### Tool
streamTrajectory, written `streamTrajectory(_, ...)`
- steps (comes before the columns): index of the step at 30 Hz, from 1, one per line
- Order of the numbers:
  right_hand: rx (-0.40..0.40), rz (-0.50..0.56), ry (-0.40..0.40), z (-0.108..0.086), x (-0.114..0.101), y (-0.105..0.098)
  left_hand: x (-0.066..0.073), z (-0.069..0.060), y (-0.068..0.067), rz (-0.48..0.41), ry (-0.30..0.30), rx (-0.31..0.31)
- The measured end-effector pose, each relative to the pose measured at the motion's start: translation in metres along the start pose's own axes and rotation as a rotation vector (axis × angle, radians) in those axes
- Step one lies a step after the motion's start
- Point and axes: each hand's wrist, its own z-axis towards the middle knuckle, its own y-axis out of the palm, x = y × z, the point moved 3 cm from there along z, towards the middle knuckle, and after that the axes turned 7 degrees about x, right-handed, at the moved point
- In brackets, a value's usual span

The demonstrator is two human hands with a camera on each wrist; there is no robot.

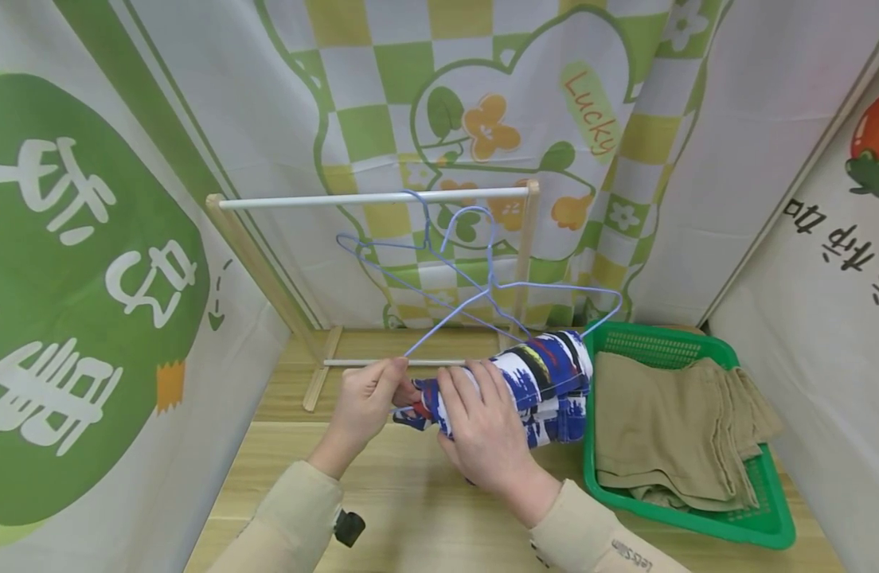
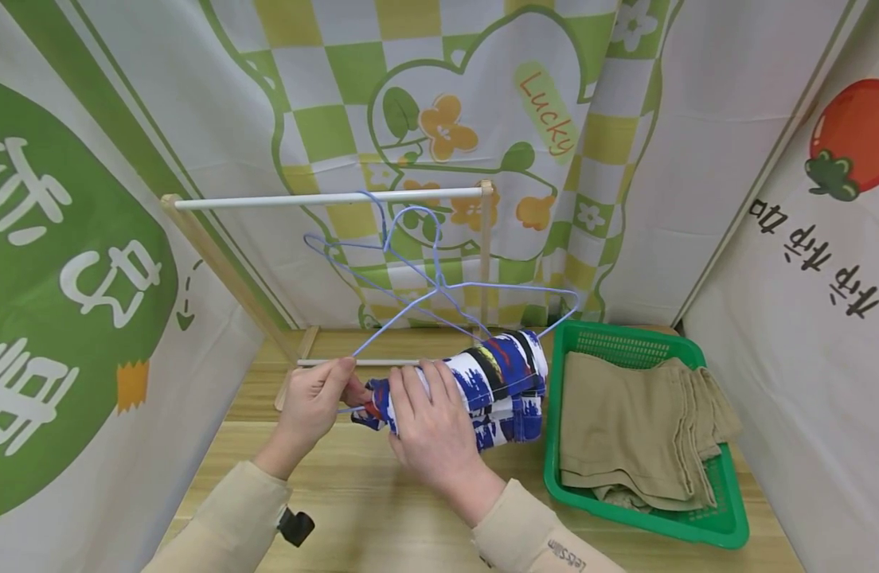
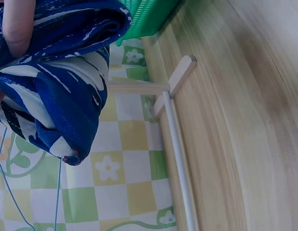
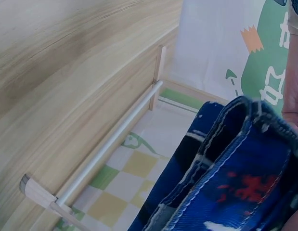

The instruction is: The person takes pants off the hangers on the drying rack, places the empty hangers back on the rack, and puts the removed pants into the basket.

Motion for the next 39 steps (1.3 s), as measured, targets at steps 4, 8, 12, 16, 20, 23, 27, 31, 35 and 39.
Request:
streamTrajectory(4,-0.024,-0.039,0.059,-0.002,0.000,0.000,0.000,-0.001,0.000,0.001,-0.016,0.022)
streamTrajectory(8,-0.044,-0.066,0.114,-0.002,0.003,0.001,-0.002,-0.003,0.000,0.002,-0.055,0.035)
streamTrajectory(12,-0.022,-0.062,0.101,0.000,0.005,0.000,-0.003,-0.004,0.000,0.007,-0.064,0.029)
streamTrajectory(16,-0.006,-0.056,0.064,0.002,0.006,-0.002,-0.003,-0.005,0.001,0.013,-0.041,0.024)
streamTrajectory(20,-0.007,-0.051,0.030,0.002,0.007,-0.004,-0.003,-0.005,0.002,0.016,-0.019,0.019)
streamTrajectory(23,-0.009,-0.039,0.007,0.002,0.008,-0.005,-0.003,-0.005,0.003,0.019,-0.018,0.016)
streamTrajectory(27,-0.011,-0.022,-0.018,0.001,0.011,-0.007,-0.003,-0.004,0.004,0.024,-0.015,0.011)
streamTrajectory(31,-0.018,-0.001,-0.031,0.000,0.015,-0.009,-0.002,-0.003,0.007,0.031,-0.006,0.001)
streamTrajectory(35,-0.021,0.025,-0.023,0.002,0.019,-0.013,-0.002,-0.003,0.007,0.066,0.018,0.006)
streamTrajectory(39,-0.020,0.049,-0.007,0.005,0.023,-0.017,-0.003,-0.003,0.007,0.081,0.004,0.015)
